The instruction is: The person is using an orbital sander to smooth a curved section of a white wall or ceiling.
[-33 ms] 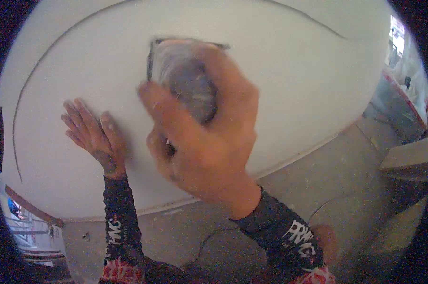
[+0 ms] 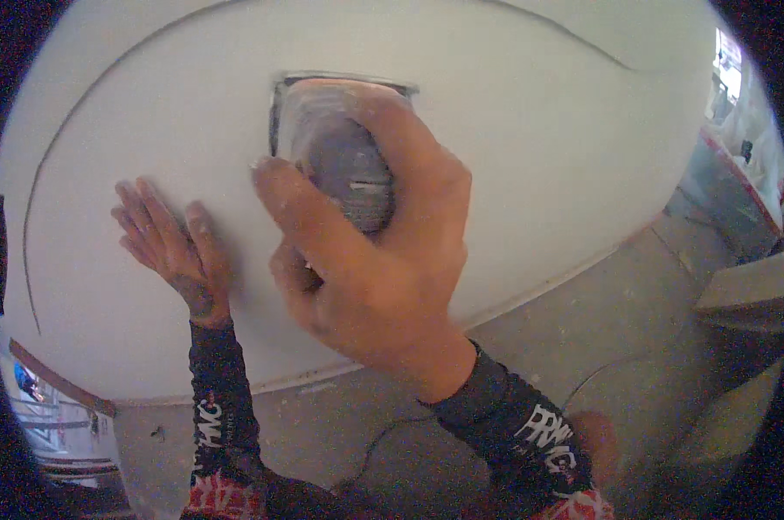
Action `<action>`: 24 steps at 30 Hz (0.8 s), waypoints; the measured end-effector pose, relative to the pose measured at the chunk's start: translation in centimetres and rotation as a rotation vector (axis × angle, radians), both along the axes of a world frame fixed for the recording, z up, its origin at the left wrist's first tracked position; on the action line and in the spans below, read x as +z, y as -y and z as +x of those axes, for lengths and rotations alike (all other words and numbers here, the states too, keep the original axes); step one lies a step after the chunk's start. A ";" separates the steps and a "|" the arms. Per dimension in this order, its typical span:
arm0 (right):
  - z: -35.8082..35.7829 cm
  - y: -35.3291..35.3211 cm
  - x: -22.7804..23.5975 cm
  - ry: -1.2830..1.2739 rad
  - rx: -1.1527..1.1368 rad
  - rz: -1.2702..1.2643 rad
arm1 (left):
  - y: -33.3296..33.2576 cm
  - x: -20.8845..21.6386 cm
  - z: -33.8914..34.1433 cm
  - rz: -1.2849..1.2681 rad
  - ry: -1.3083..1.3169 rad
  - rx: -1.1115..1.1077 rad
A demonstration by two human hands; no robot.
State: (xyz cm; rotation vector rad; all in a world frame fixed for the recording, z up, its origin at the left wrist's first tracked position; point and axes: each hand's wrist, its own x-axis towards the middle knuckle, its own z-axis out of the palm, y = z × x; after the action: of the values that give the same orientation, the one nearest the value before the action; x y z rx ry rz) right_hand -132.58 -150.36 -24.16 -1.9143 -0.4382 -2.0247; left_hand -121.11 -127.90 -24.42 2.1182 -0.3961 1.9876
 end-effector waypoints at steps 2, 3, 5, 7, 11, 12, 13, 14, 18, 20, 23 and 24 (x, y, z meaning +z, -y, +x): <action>-0.2 -0.4 -0.3 -0.001 -0.039 0.116 | -0.3 0.2 0.1 -0.017 -0.006 -0.024; -0.2 0.0 -0.3 -0.003 -0.107 0.192 | -0.5 0.3 0.1 0.011 0.002 -0.020; -0.5 1.2 0.0 -0.020 -0.110 0.265 | -1.1 0.4 0.0 0.033 0.012 -0.012; -0.6 1.7 0.6 -0.018 -0.119 0.323 | -1.7 0.4 -0.1 0.030 -0.018 -0.013; -1.0 0.0 1.1 -0.094 -0.104 0.133 | -2.2 0.4 0.1 0.023 -0.010 -0.034; -1.2 -0.6 1.0 -0.158 -0.114 0.046 | -2.3 0.4 0.3 0.014 0.000 -0.051; -1.2 -1.1 0.8 -0.135 -0.123 0.028 | -2.4 0.5 0.4 0.007 0.011 -0.064; -1.2 -1.6 0.7 -0.134 -0.086 0.031 | -2.5 0.6 0.4 0.004 0.010 -0.064; -0.8 -2.1 0.4 -0.102 -0.155 0.148 | -3.8 1.3 0.7 0.015 0.027 -0.098; 0.0 -3.6 0.0 -0.126 -0.097 0.169 | -5.5 1.0 1.3 0.002 0.038 -0.111; 2.2 -9.8 -1.2 -0.133 -0.079 0.088 | -11.2 -0.4 3.7 -0.035 0.042 -0.131; 3.3 -12.7 -1.9 -0.181 -0.125 -0.012 | -14.0 -1.1 5.0 -0.021 0.042 -0.141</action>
State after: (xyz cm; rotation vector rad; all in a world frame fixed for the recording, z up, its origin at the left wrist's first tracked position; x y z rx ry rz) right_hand -129.28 -137.62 -26.02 -2.1583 -0.2921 -1.9026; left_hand -116.13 -113.94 -25.50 1.9801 -0.5149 1.9508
